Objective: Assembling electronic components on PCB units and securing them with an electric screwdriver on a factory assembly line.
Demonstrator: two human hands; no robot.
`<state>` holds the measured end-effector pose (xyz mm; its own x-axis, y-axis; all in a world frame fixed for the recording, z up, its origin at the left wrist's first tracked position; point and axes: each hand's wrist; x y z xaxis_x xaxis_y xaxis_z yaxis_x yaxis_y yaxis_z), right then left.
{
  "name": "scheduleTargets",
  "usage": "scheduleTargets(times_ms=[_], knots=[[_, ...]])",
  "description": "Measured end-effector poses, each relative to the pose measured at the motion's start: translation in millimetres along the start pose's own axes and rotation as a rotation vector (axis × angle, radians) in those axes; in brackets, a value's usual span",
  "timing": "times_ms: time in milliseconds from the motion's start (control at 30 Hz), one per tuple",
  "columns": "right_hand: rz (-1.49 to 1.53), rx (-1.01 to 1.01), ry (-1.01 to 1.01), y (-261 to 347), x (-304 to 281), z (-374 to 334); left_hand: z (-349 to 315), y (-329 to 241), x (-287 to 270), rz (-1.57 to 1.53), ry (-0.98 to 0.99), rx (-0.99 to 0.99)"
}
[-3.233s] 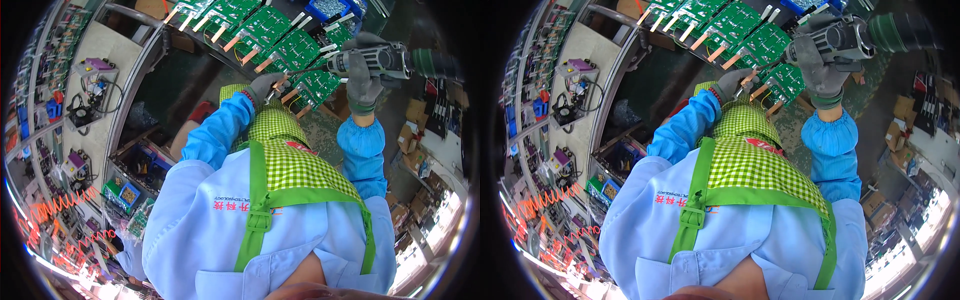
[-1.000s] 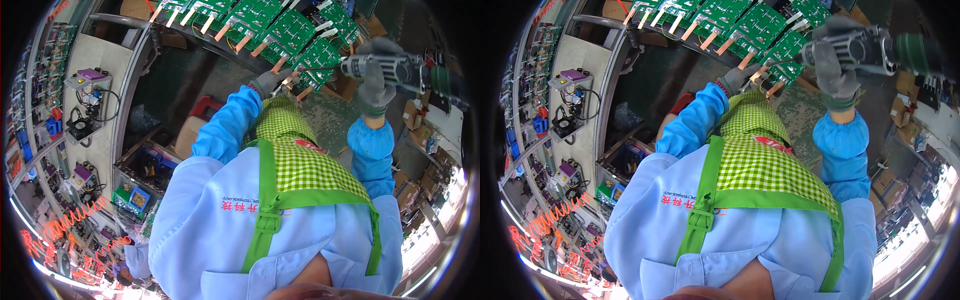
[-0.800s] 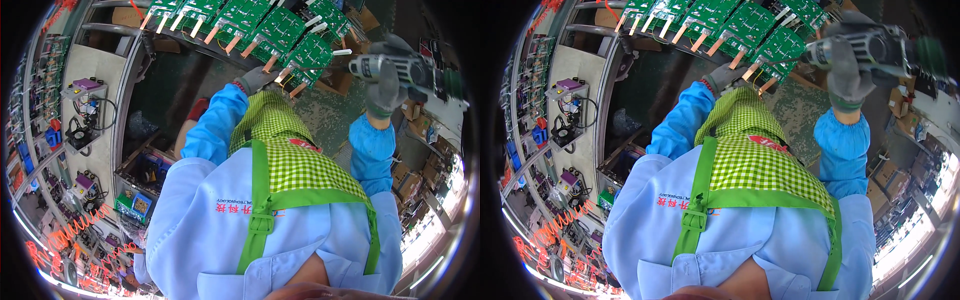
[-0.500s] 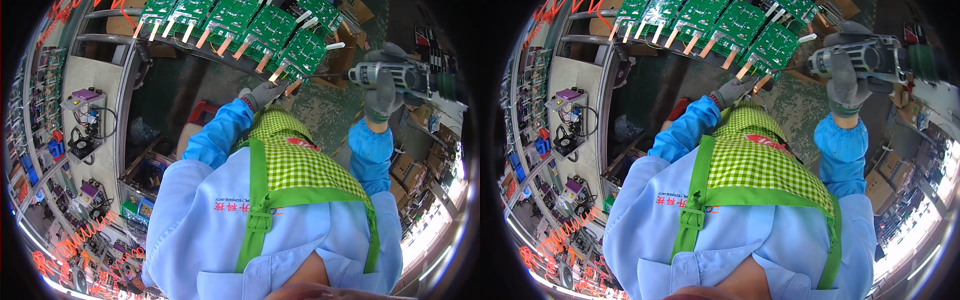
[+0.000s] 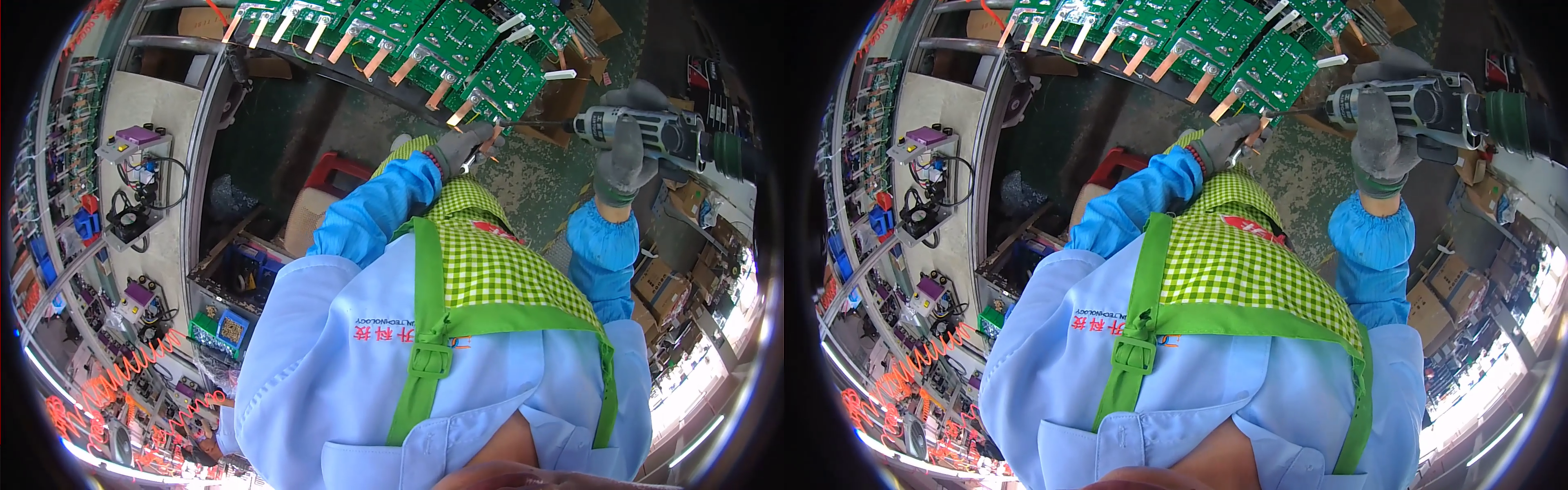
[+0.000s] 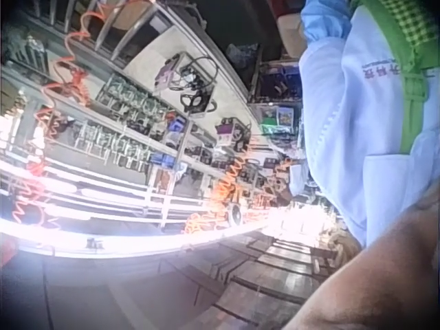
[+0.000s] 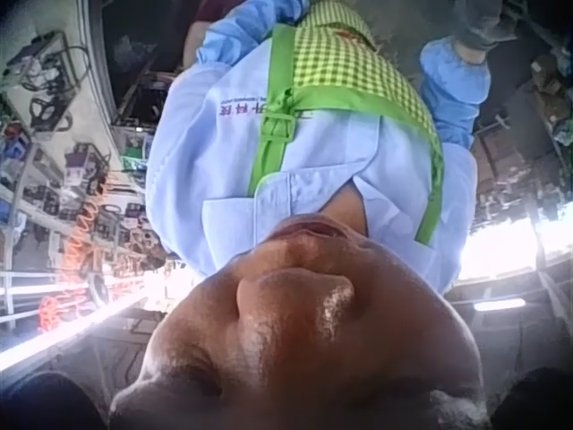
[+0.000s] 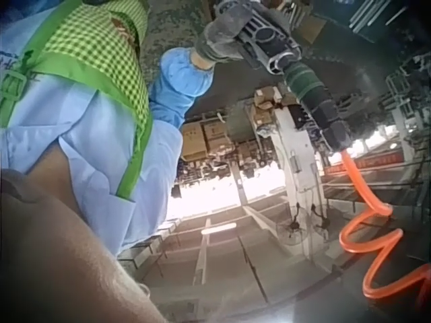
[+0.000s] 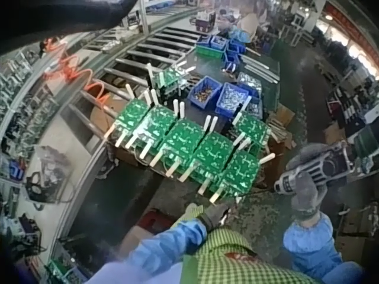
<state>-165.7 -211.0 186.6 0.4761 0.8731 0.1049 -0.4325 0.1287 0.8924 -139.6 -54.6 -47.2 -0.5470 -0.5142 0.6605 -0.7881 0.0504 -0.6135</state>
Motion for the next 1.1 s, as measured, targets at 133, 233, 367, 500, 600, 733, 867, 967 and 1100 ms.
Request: scheduleTargets(times_ms=[133,233,367,500,600,733,867,967,1100], knots=[[-0.132,-0.065,-0.017,0,1,0,0,1,-1,0.127,0.038,0.071],[-0.109,-0.055,-0.028,2,3,1,-1,-2,0,0.105,0.054,0.146],[0.189,0.12,-0.05,4,5,3,-1,-3,0,0.022,0.081,0.145],[-0.222,0.052,-0.045,6,10,5,-5,-7,1,-0.006,0.034,-0.022],[-0.066,0.106,-0.086,7,8,14,-5,-10,3,0.099,0.014,0.011],[0.041,0.0,0.172,5,-11,52,-4,-8,-11,0.219,-0.026,-0.012],[0.34,0.043,0.095,5,-59,122,-7,1,-35,1.1,0.007,0.492],[0.076,-0.293,0.296,-2,-90,176,-38,1,-16,0.683,-0.277,-0.047],[-0.605,-1.149,0.613,-19,-116,237,-116,-18,69,0.463,-0.487,-0.019]])
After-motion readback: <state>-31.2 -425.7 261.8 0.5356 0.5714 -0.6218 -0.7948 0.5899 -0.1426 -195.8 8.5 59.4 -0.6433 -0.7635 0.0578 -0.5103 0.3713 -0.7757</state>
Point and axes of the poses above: each hand's wrist, its own z-axis towards the middle knuckle, its own x-axis out of the palm, y = z × x, and after that the axes turned 11 degrees about z, right-handed
